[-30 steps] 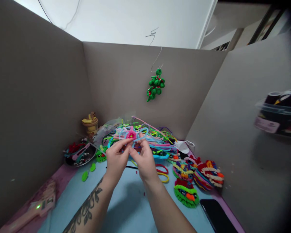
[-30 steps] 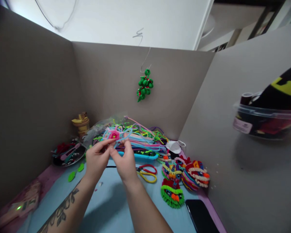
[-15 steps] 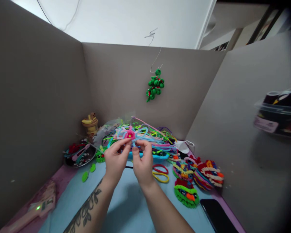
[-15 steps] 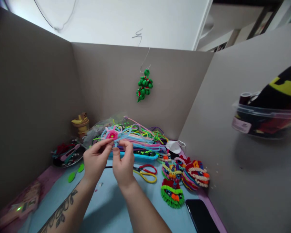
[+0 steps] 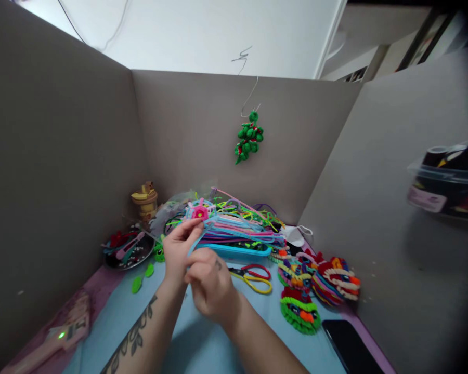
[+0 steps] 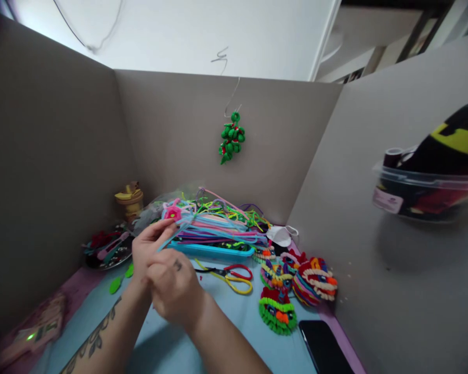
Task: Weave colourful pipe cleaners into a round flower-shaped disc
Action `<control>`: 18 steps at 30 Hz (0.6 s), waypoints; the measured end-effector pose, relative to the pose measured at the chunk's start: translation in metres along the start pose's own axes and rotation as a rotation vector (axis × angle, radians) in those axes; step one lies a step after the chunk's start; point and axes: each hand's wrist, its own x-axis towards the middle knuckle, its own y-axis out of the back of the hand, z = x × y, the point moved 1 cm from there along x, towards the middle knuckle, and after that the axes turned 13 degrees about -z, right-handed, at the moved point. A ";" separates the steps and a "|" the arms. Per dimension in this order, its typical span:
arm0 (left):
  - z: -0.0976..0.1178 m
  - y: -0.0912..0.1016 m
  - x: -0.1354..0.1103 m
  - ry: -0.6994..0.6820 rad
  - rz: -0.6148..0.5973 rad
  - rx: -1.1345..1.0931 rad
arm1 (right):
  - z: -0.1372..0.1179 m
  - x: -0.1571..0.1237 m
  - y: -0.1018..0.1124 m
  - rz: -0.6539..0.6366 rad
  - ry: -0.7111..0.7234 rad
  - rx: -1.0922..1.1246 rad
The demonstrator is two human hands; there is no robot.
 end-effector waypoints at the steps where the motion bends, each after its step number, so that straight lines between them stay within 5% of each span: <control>1: -0.002 0.002 0.003 0.015 0.016 -0.041 | -0.006 0.003 0.001 -0.090 0.056 0.022; 4: -0.003 0.007 0.007 0.035 0.053 -0.088 | -0.016 0.011 0.010 -0.307 0.104 0.099; 6: -0.001 0.008 0.008 0.035 0.048 -0.060 | -0.014 0.010 0.017 -0.342 0.012 0.140; 12: 0.004 0.004 0.003 -0.043 -0.006 0.105 | 0.026 -0.009 0.024 0.300 -0.476 0.051; 18: 0.009 -0.008 -0.010 -0.163 -0.129 0.284 | 0.046 -0.013 0.020 0.385 -0.731 0.056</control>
